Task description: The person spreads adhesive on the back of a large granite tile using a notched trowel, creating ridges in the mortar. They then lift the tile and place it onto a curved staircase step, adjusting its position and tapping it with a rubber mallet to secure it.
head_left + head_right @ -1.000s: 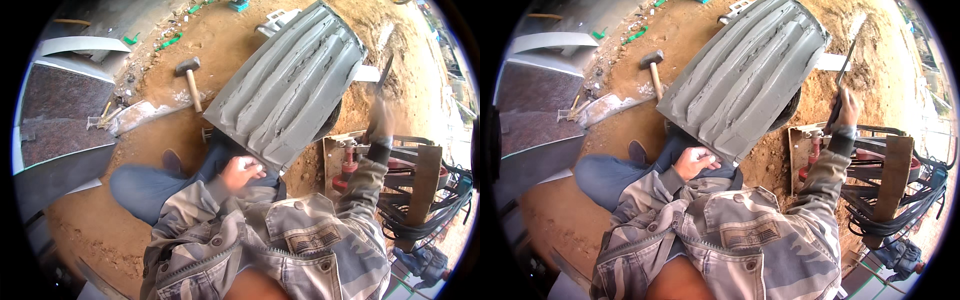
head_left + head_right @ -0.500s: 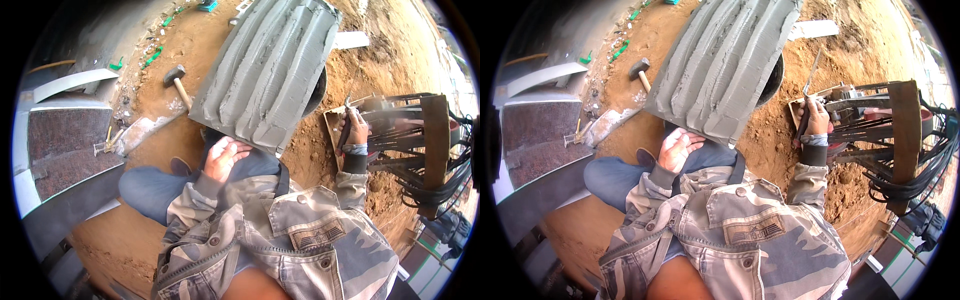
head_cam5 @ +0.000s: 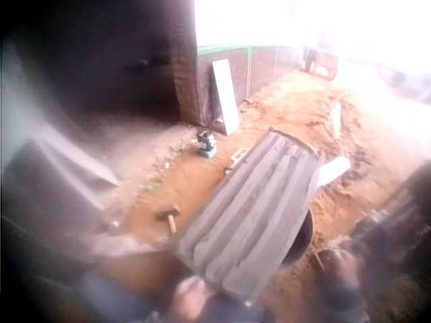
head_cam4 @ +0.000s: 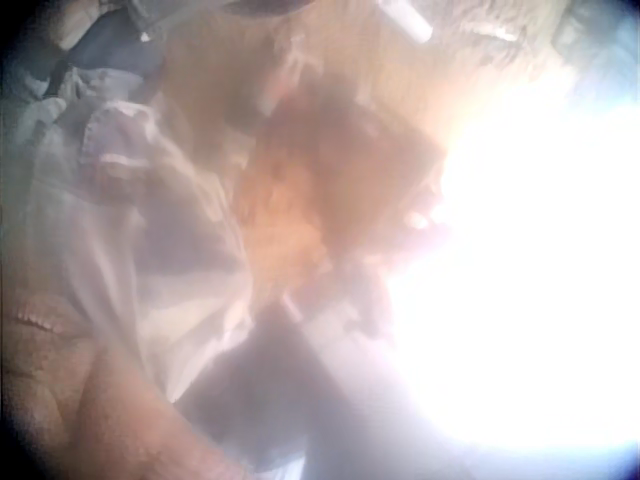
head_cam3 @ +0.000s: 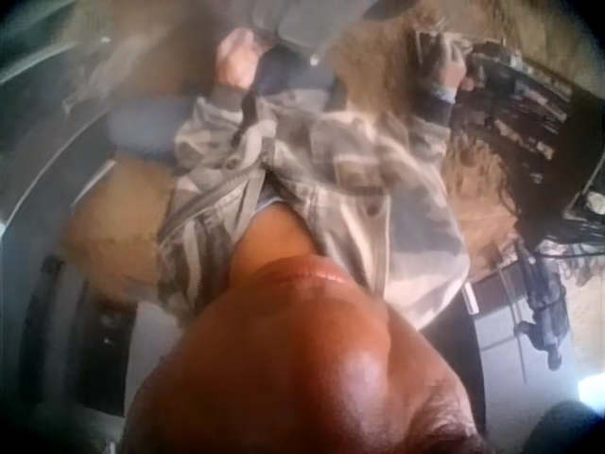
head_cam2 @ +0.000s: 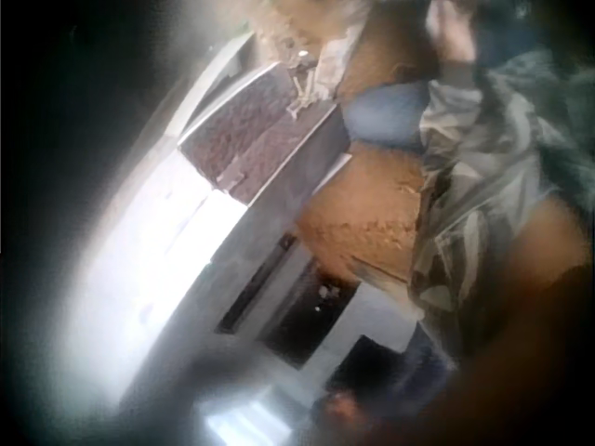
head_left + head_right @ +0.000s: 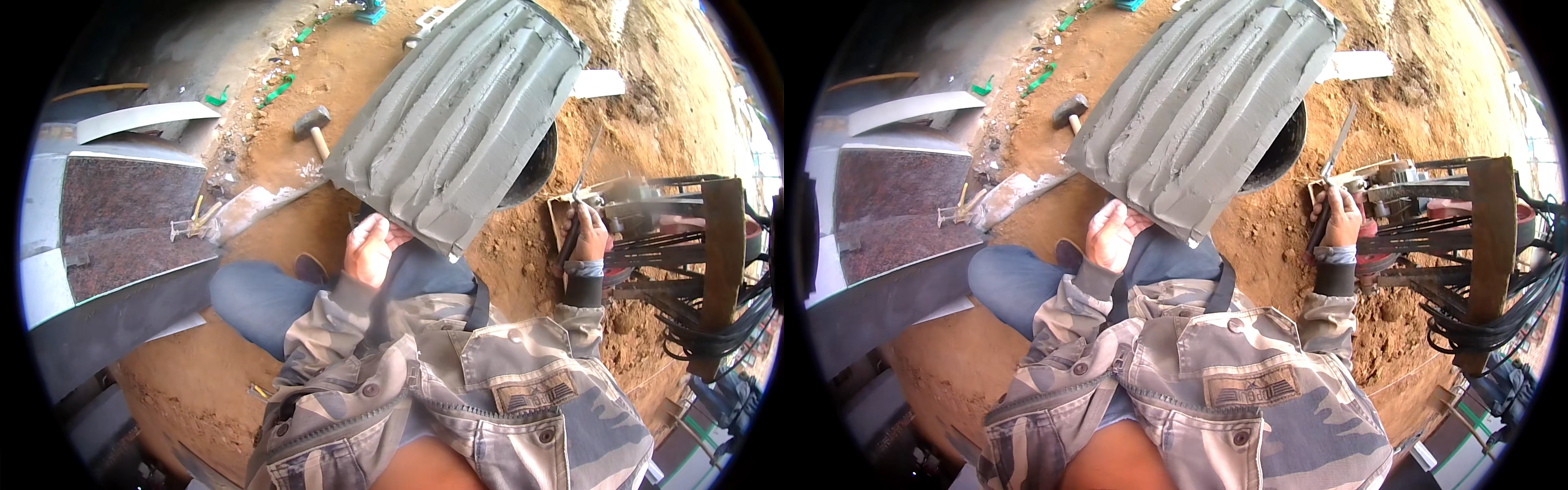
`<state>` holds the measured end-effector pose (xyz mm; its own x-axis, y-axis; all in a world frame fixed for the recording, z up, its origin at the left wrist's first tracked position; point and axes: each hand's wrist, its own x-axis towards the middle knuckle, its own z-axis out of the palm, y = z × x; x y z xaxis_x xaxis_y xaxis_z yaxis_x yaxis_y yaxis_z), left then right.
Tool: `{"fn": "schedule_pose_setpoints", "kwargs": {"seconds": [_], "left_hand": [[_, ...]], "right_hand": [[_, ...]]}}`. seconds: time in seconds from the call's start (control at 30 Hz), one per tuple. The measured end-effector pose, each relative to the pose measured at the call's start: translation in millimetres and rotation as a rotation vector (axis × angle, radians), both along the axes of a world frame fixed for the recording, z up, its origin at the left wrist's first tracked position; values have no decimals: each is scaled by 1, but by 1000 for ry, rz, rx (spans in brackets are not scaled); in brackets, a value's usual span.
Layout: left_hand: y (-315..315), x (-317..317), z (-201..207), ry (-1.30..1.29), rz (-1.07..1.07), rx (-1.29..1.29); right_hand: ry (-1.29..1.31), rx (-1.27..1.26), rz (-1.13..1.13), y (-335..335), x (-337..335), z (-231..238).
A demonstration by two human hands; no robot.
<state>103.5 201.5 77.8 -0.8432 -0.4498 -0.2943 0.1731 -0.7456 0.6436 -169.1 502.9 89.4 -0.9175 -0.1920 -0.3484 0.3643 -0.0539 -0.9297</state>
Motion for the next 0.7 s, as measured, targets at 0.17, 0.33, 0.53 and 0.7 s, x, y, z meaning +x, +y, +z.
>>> {"fn": "schedule_pose_setpoints", "kwargs": {"seconds": [0.17, 0.33, 0.53, 0.7], "left_hand": [[-19, 6, -23, -23, 69, -5], [-38, 9, -26, -50, 141, -28], [-64, -5, -18, -103, 241, -40], [-74, -2, -33, -110, 206, -24]], "right_hand": [[11, 119, 20, -8, 2, 14], [52, 123, 94, -2, 17, 53], [-44, 229, 71, 36, 24, 68], [-133, 459, -83, 86, 56, -54]]}}
